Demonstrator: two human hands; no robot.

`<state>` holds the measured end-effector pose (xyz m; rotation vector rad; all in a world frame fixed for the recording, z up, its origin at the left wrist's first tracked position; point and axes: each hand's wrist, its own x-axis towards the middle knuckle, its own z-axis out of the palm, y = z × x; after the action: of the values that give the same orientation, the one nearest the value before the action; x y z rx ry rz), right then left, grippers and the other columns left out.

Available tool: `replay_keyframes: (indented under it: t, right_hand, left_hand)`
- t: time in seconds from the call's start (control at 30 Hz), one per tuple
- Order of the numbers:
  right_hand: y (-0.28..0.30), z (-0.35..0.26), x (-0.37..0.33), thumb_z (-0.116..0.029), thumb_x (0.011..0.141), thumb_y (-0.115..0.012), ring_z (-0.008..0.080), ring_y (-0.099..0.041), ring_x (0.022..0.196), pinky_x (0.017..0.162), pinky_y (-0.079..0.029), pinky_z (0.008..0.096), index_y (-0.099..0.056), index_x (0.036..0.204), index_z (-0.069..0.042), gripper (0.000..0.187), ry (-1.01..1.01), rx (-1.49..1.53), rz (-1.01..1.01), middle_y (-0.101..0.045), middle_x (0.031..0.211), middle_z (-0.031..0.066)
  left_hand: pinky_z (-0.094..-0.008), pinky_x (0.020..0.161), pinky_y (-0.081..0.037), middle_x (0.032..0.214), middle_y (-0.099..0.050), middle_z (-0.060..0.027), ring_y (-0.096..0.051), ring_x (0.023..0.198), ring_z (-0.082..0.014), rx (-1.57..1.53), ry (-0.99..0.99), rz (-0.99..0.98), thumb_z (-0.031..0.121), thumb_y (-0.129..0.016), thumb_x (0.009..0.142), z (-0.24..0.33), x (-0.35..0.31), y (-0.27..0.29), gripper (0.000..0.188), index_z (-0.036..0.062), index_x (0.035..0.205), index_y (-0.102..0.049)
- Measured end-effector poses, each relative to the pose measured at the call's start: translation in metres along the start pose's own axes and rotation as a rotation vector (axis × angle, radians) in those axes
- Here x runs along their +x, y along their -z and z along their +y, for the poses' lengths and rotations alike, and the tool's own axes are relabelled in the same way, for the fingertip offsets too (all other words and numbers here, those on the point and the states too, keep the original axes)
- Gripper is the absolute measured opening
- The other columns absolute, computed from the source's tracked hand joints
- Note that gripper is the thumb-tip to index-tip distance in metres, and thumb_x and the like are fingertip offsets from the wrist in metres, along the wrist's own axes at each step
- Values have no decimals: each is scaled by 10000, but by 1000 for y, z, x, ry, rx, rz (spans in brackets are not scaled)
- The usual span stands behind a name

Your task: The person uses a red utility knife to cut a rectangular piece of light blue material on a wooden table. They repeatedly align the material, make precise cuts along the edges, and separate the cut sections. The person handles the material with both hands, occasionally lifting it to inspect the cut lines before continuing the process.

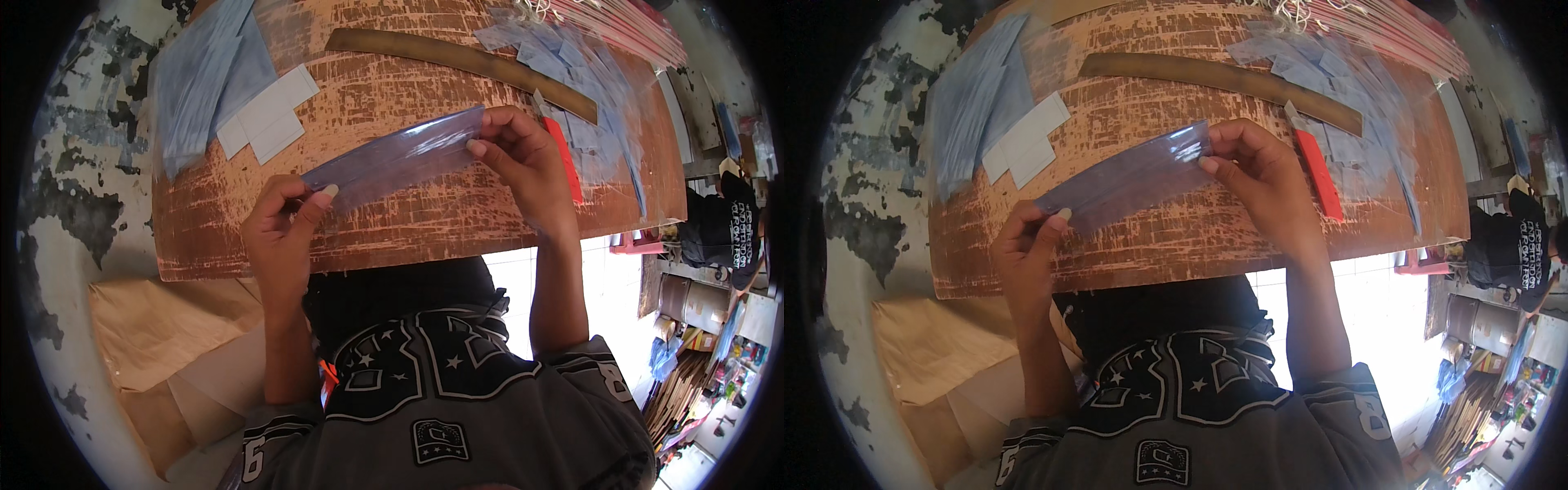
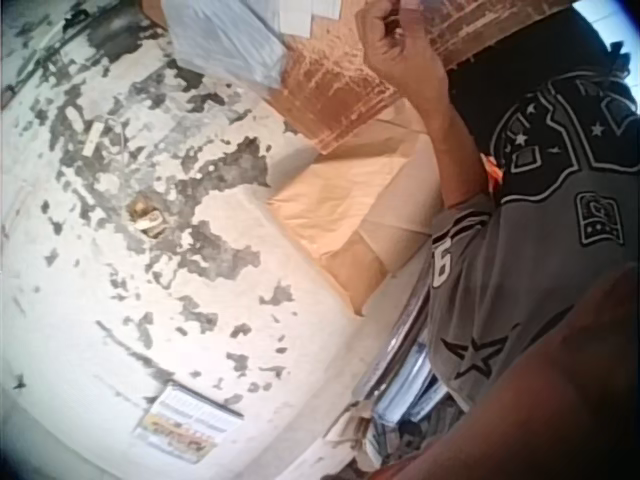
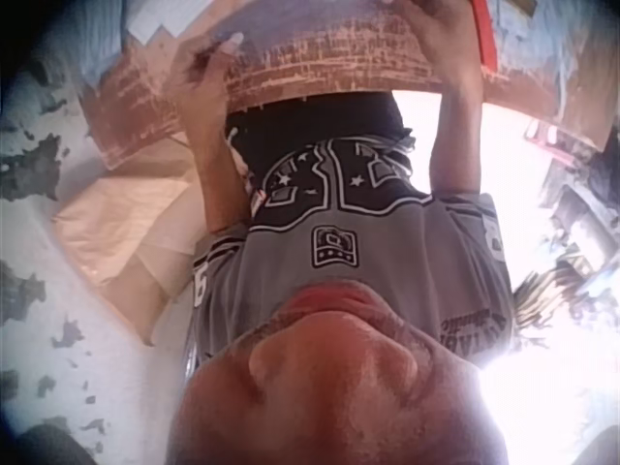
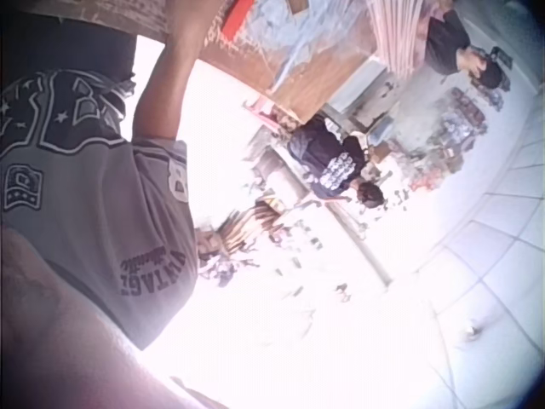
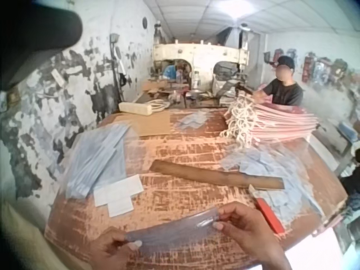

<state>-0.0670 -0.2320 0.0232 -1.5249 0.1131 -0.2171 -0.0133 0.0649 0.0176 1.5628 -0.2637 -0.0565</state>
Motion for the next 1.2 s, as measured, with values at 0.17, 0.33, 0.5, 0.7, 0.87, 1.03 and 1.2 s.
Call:
replay_keyframes:
  t: [0.17,0.33,0.5,0.7,0.87,1.03,1.2]
  right_hand:
    - [8,11,2,26,990,-675,111,-674,1032,901,-550,269,-639,1179,-24,198,6,14,-2,-692,1051,20]
    - [6,25,4,22,982,-690,108,-682,1009,883,-547,255,-653,1166,-23,193,63,-20,32,-712,1046,19]
    - [6,26,5,-20,976,-715,118,-693,951,839,-554,287,-691,1175,-25,201,48,-243,29,-741,1005,46]
    - [0,15,3,-59,996,-724,63,-631,853,762,-509,243,-700,1076,-13,96,78,-447,62,-710,930,-5]
    - [2,-7,-2,-83,982,-728,127,-664,799,751,-567,308,-635,1050,7,146,-67,-445,-95,-700,858,58]
    - [4,-1,-9,-101,1008,-721,72,-660,824,713,-566,233,-674,1161,24,203,-285,-61,-228,-710,942,28]
    - [-6,-4,-21,-96,1005,-703,119,-695,850,761,-591,265,-669,1185,23,218,-369,116,-211,-737,989,66]
  left_hand:
    - [-269,797,-465,1009,-652,-61,-582,863,-118,179,-205,-53,-49,-773,896,2,8,-1,140,-19,1027,-733]
    - [-266,824,-473,1043,-670,-69,-594,901,-126,190,-181,-21,-25,-770,913,-5,7,-4,162,-8,1074,-755]
    - [-253,824,-491,993,-721,-52,-630,893,-107,290,-100,-23,36,-780,939,-4,7,-14,157,-10,1087,-755]
    - [-229,764,-477,910,-714,-15,-604,828,-72,259,25,-36,98,-773,969,-3,12,-16,157,-14,1074,-739]
    - [-220,695,-424,859,-646,30,-534,774,-32,140,97,-107,138,-748,997,-11,30,4,146,13,1044,-688]
    - [-222,676,-428,874,-650,35,-544,764,-36,98,225,-229,177,-685,1039,5,51,8,156,24,1065,-677]
    - [-214,724,-454,891,-658,39,-567,793,-35,112,329,-279,267,-642,1064,18,72,2,279,20,1181,-700]
